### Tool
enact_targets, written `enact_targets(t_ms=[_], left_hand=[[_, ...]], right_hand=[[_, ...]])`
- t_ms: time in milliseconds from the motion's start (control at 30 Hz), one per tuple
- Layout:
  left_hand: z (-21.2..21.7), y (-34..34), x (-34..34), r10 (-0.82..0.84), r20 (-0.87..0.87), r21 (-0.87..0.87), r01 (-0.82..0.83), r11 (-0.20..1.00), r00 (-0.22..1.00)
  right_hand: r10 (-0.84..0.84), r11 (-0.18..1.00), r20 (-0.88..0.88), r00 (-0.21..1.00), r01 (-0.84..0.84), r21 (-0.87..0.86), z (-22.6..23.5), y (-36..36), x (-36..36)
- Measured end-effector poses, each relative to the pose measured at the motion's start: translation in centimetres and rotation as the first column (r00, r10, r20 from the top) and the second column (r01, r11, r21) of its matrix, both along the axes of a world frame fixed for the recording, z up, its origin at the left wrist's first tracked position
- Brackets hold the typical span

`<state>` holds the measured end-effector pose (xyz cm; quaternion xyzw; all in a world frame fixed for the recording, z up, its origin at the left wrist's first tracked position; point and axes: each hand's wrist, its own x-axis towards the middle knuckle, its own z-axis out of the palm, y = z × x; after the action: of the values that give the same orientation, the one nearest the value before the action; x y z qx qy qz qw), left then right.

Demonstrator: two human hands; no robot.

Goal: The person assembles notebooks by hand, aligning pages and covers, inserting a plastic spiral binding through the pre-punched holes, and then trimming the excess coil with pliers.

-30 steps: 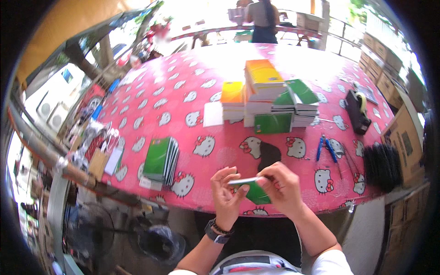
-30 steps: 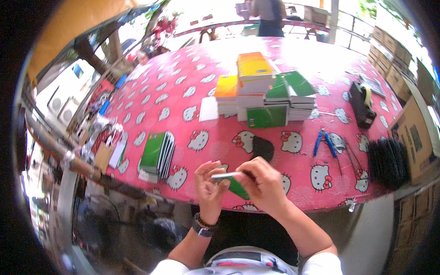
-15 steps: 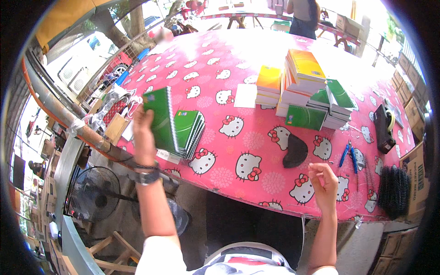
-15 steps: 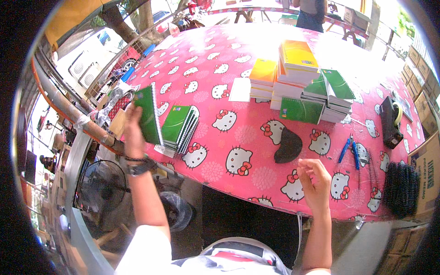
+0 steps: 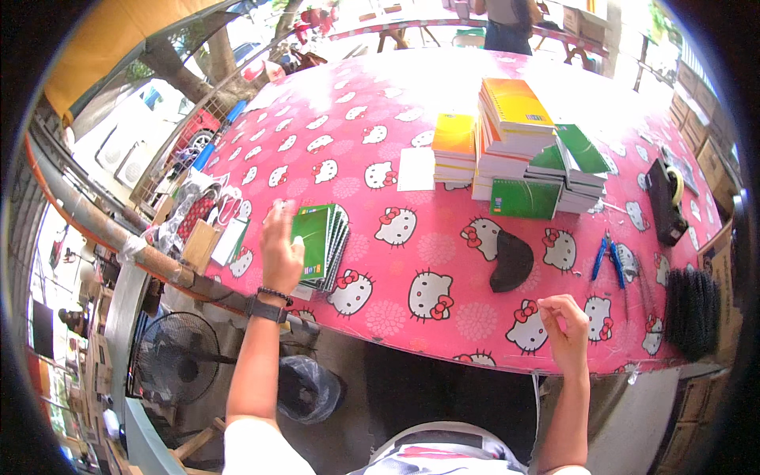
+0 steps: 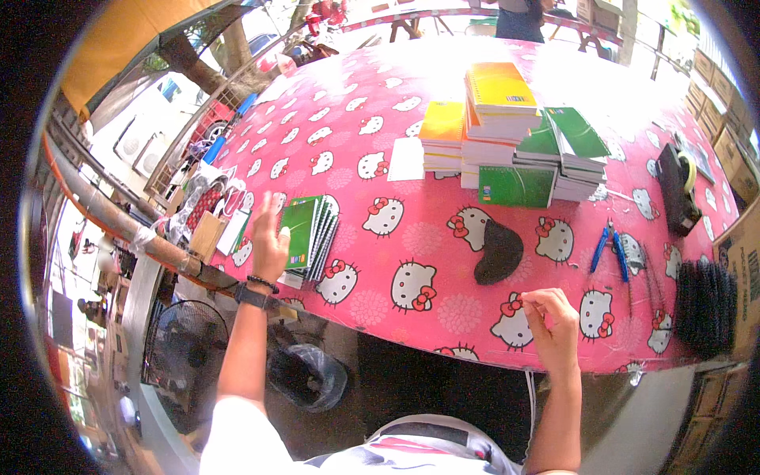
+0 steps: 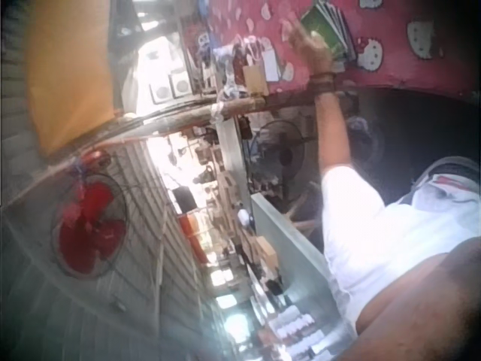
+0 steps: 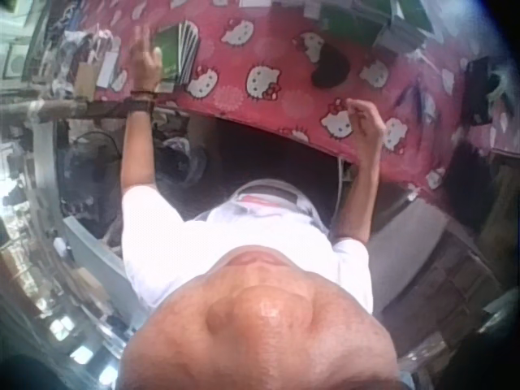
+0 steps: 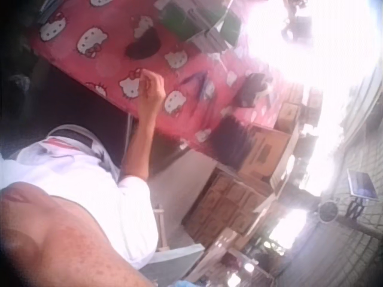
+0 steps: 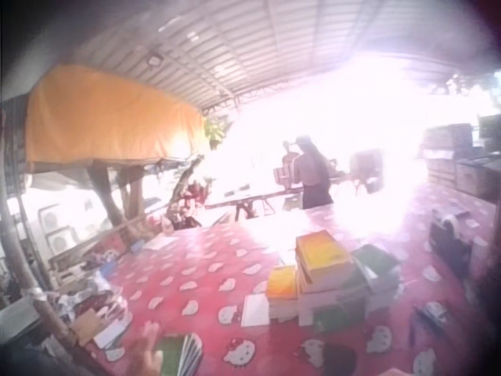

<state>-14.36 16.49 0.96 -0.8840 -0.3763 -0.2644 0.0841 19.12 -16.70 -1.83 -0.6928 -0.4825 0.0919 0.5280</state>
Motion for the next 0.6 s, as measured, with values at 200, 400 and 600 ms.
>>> enact_targets(t_ms=[200,400,600], left_hand=[[1.1,-1.6,2.9,0.213,-0.157,-0.496,-0.263,0.827,0.964],[-0.2,1.0,-2.3,0.111,0.325,-0.585,0.107,0.804,0.939],[-8.2,-1.1,-0.8,0.219,0.893,-0.363,0.341,0.867,0.394]], right_hand=[[0.044,0.998,0.193,0.980,-0.051,0.032,0.1,2.6,-0.5],[0.460,0.886,-0.170,0.872,-0.436,0.161,1.1,14.1,-7.1],[0.469,0.883,-0.479,0.742,-0.389,0.263,-3.7,31.0,-12.5]])
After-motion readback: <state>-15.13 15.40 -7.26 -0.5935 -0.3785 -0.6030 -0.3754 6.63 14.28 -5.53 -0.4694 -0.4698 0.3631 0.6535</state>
